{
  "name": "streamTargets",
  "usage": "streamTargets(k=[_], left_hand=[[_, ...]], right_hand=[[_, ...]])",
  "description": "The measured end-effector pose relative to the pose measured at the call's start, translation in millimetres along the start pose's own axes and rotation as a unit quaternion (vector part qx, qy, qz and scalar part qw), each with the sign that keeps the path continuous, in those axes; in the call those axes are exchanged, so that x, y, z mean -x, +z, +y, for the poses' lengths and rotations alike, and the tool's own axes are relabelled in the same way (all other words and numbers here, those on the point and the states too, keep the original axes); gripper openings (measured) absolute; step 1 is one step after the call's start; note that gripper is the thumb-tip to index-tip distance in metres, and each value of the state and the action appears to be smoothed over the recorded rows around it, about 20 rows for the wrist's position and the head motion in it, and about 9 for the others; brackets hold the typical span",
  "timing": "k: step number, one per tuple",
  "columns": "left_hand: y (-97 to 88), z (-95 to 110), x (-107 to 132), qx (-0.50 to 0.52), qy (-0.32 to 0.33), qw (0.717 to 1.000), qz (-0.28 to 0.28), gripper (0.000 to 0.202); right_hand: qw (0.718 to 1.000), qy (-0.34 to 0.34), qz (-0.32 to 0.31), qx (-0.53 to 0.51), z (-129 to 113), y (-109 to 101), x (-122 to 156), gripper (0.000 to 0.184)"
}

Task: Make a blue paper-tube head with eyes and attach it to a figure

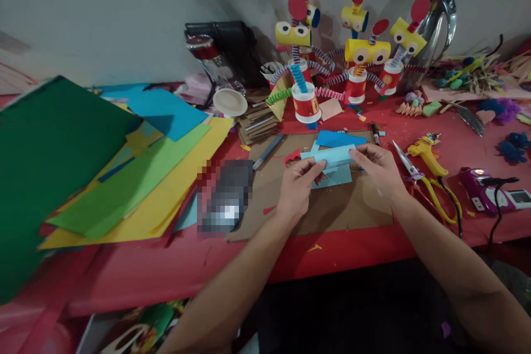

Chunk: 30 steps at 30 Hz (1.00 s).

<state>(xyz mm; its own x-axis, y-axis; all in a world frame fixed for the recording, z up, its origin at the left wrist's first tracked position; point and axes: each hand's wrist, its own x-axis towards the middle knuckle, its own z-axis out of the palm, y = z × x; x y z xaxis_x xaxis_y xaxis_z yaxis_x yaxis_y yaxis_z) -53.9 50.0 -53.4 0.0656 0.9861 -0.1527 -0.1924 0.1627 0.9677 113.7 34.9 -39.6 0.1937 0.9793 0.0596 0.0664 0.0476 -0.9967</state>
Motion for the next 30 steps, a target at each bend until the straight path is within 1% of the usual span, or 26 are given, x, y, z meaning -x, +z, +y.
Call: streamTargets(k=[4, 6, 10, 11, 14, 16, 20, 26, 28, 30], left_hand=[[-0.1, -0.7, 0.0, -0.001, -0.01, 1.0, -0.003, 0.025], [-0.5, -0.9, -0.7, 0.01, -0.028, 1.0, -0.003, 0.025], [-1.6, 0.0, -1.9, 0.042, -0.056, 0.998, 0.008, 0.025], [-1.7, 0.3, -2.0, 0.045, -0.057, 0.997, 0.01, 0.025], [-1.1, 0.4, -1.3, 0.034, -0.054, 0.998, 0.005, 0.026], [-0.2, 0.0, -0.7, 0.018, -0.048, 0.999, 0.0, 0.026], [0.9, -1.4, -0.4, 0.01, -0.04, 0.999, -0.004, 0.026], [-1.0, -1.7, -0.5, 0.013, -0.039, 0.999, 0.003, 0.028], [-1.1, -1.4, -0.3, 0.01, -0.043, 0.999, 0.0, 0.026], [-0.3, -0.4, -0.4, 0.019, -0.063, 0.998, -0.004, 0.026]], right_hand=[[0.999, -0.006, -0.005, 0.049, 1.7, -1.7, -0.4, 0.028], [0.999, -0.005, 0.002, 0.036, 0.5, -2.4, -0.4, 0.029], [0.998, -0.016, 0.052, -0.011, -2.6, -2.4, -0.1, 0.028], [0.999, -0.014, 0.048, -0.018, -2.2, -1.9, 0.0, 0.028], [1.0, 0.011, -0.003, -0.013, 2.3, -0.3, 0.1, 0.03], [1.0, 0.024, -0.02, -0.003, 5.9, 0.7, 0.2, 0.032], [0.999, 0.033, -0.015, 0.005, 5.3, 1.5, 0.2, 0.033], [0.998, 0.045, -0.024, -0.036, 0.5, 2.7, 0.3, 0.032], [0.998, 0.057, -0.028, -0.02, 3.5, 2.4, 0.4, 0.03], [0.998, 0.062, -0.025, -0.007, 7.0, 1.6, 0.1, 0.028]])
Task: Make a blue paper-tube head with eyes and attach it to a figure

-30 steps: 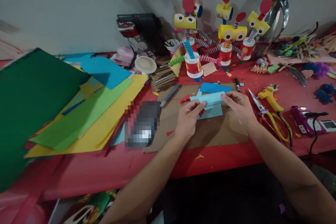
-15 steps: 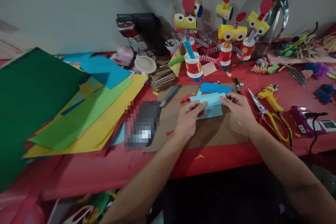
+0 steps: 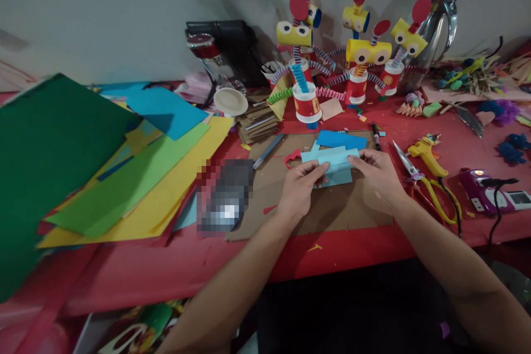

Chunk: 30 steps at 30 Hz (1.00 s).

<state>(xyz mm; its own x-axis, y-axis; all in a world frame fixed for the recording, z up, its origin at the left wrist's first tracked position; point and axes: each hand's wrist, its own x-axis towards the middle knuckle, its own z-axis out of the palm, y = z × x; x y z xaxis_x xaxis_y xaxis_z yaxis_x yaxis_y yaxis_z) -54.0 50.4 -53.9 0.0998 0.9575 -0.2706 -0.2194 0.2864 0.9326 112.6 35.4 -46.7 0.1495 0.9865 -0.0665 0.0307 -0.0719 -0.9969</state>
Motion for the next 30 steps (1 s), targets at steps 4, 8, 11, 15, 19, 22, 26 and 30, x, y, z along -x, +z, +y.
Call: streamTargets(k=[4, 8, 11, 15, 19, 22, 26, 30], left_hand=[[3.3, 5, -1, 0.072, -0.083, 0.994, 0.006, 0.026], [4.6, 8, -2, 0.129, -0.125, 0.983, 0.027, 0.02], [3.1, 8, -2, 0.133, -0.125, 0.983, 0.03, 0.016], [0.7, 6, -3, 0.134, -0.139, 0.981, 0.031, 0.013], [-0.1, 8, -3, 0.133, -0.166, 0.977, 0.033, 0.012], [-0.2, 8, -4, 0.127, -0.158, 0.979, 0.035, 0.014], [-0.3, 7, -7, 0.12, -0.134, 0.982, 0.049, 0.015], [-1.6, 11, -11, 0.136, -0.148, 0.977, 0.07, 0.021]], right_hand=[[1.0, -0.003, 0.009, -0.003, 3, -1, -1, 0.025], [1.0, -0.001, 0.015, -0.009, 1, -1, -2, 0.025], [1.0, -0.004, 0.021, -0.02, 1, 0, -2, 0.024], [0.999, -0.003, 0.024, -0.023, 1, -1, -2, 0.023], [1.0, 0.007, 0.014, -0.018, 0, -3, -2, 0.024], [1.0, 0.016, 0.008, -0.021, -1, -4, -3, 0.024], [0.999, 0.007, 0.02, -0.031, -2, -3, -5, 0.026], [0.984, -0.075, 0.153, -0.057, -8, -6, -7, 0.025]])
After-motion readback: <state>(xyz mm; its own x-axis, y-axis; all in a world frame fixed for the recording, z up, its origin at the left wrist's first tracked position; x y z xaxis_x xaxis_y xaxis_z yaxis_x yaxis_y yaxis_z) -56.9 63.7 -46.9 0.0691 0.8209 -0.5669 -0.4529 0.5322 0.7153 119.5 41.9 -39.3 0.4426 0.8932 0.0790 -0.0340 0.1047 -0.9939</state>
